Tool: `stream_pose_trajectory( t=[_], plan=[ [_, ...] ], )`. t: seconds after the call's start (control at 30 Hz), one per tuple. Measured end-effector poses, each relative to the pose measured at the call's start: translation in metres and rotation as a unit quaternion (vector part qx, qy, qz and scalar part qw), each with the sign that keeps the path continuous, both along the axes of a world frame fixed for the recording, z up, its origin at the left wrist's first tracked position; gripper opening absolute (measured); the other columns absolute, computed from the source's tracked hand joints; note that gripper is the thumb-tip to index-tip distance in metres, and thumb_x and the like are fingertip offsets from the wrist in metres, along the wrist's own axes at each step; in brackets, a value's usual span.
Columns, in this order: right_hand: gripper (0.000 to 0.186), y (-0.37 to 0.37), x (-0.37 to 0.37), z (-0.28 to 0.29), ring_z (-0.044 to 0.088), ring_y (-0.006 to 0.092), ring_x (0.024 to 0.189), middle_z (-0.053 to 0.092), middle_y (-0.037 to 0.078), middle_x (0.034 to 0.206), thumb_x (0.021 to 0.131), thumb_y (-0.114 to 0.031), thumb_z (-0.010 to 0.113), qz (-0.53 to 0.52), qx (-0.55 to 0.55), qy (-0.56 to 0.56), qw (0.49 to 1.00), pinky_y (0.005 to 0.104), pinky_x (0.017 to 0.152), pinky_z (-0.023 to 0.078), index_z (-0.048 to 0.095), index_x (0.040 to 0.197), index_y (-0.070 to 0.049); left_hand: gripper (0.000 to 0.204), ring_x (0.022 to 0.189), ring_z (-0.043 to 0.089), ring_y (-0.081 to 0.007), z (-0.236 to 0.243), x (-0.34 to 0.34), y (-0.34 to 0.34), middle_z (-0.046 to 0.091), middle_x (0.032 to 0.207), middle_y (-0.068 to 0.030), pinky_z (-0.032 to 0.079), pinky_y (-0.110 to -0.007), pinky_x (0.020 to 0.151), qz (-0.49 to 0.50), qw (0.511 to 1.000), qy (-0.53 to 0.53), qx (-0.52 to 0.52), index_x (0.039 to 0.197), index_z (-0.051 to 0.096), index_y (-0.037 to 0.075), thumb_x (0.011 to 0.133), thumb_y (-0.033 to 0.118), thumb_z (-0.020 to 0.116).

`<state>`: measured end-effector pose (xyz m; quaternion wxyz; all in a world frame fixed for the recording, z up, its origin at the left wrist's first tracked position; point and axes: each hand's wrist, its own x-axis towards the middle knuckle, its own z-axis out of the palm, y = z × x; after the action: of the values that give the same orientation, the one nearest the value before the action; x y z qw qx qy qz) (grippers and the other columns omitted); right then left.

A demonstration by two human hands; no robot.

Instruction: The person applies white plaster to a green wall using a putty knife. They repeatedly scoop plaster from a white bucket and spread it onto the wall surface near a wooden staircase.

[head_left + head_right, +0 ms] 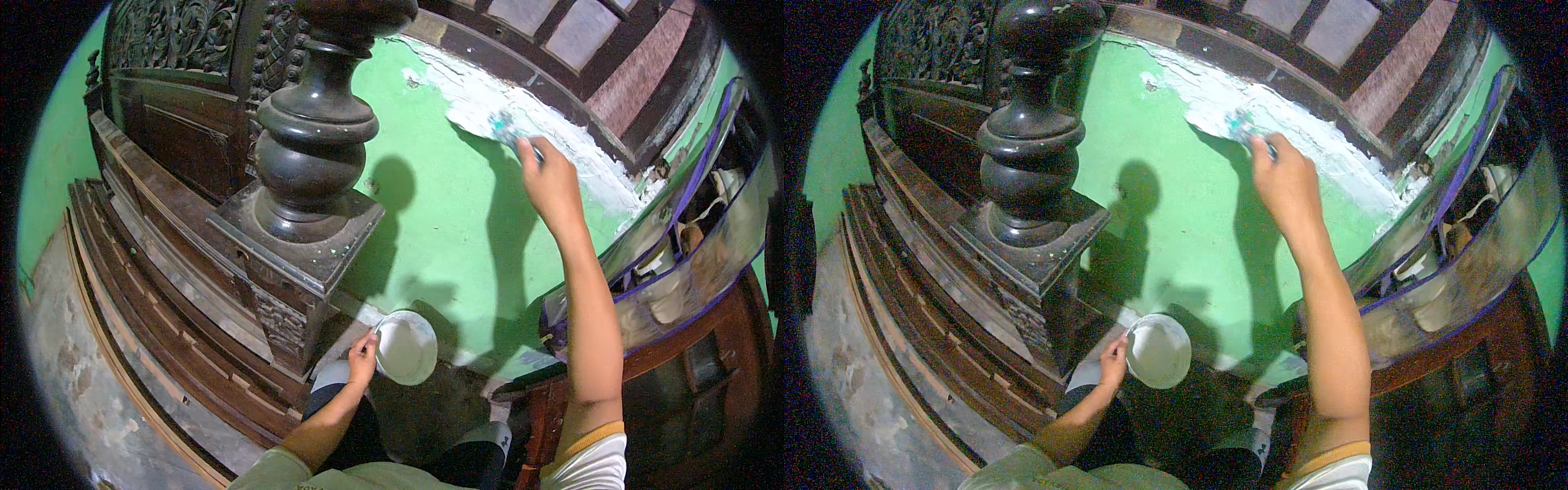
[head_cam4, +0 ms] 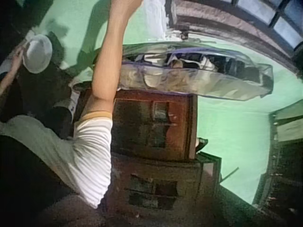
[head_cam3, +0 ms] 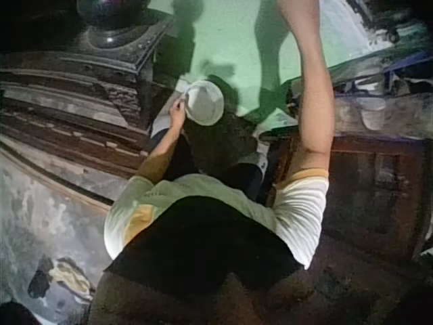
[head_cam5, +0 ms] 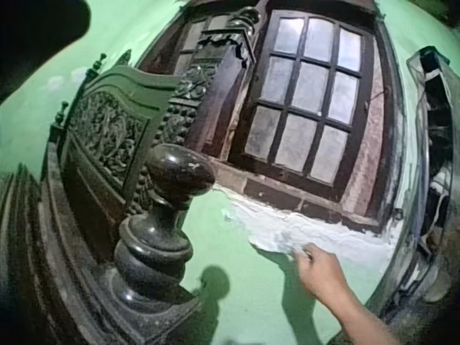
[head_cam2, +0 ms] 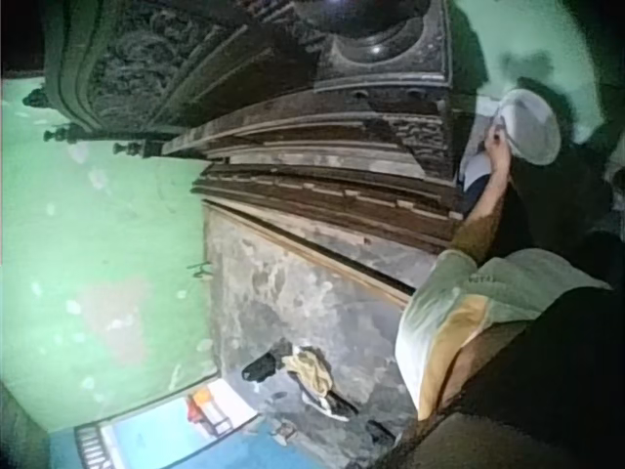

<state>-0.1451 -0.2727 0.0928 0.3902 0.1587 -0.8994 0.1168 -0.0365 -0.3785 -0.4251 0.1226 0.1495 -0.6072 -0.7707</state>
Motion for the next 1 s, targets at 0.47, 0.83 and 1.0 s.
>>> stream_pose_trajectory(
  t=[0.47, 0.83, 1.0],
  plan=[
    [0.034, 0.006, 0.004, -0.023, 0.066, 0.0432, 0.079, 0.068, 0.025, 0.082, 0.096, -0.034, 0.057, 0.017, -0.052, 0.017, 0.998, 0.0459, 0.072, 0.052, 0.068, 0.102, -0.003, 0.029, 0.110, 0.061, -0.0286, 0.012, 0.004, -0.007, 0.066, 0.116, -0.0175, 0.046, -0.036, 0.098, -0.002, 0.997, -0.004, -0.074, 0.117, 0.070, 0.007, 0.096, 0.025, 0.061],
    [0.035, -0.058, -0.001, -0.028, 0.066, 0.0457, 0.082, 0.068, 0.027, 0.086, 0.098, -0.033, 0.052, 0.120, -0.130, -0.029, 0.984, 0.0500, 0.075, 0.051, 0.064, 0.110, -0.002, 0.031, 0.110, 0.062, -0.0276, 0.020, 0.006, 0.005, 0.066, 0.115, -0.0174, 0.045, -0.036, 0.099, -0.010, 0.998, 0.006, -0.057, 0.117, 0.070, 0.006, 0.095, 0.026, 0.063],
    [0.036, -0.034, -0.013, -0.037, 0.065, 0.0473, 0.082, 0.067, 0.028, 0.085, 0.098, -0.033, 0.052, 0.064, -0.131, 0.008, 0.989, 0.0514, 0.073, 0.050, 0.064, 0.107, 0.000, 0.032, 0.110, 0.062, -0.0275, 0.015, 0.008, 0.003, 0.066, 0.115, -0.0176, 0.045, -0.035, 0.099, 0.000, 0.999, 0.000, -0.034, 0.118, 0.069, 0.004, 0.096, 0.026, 0.062]
  ],
)
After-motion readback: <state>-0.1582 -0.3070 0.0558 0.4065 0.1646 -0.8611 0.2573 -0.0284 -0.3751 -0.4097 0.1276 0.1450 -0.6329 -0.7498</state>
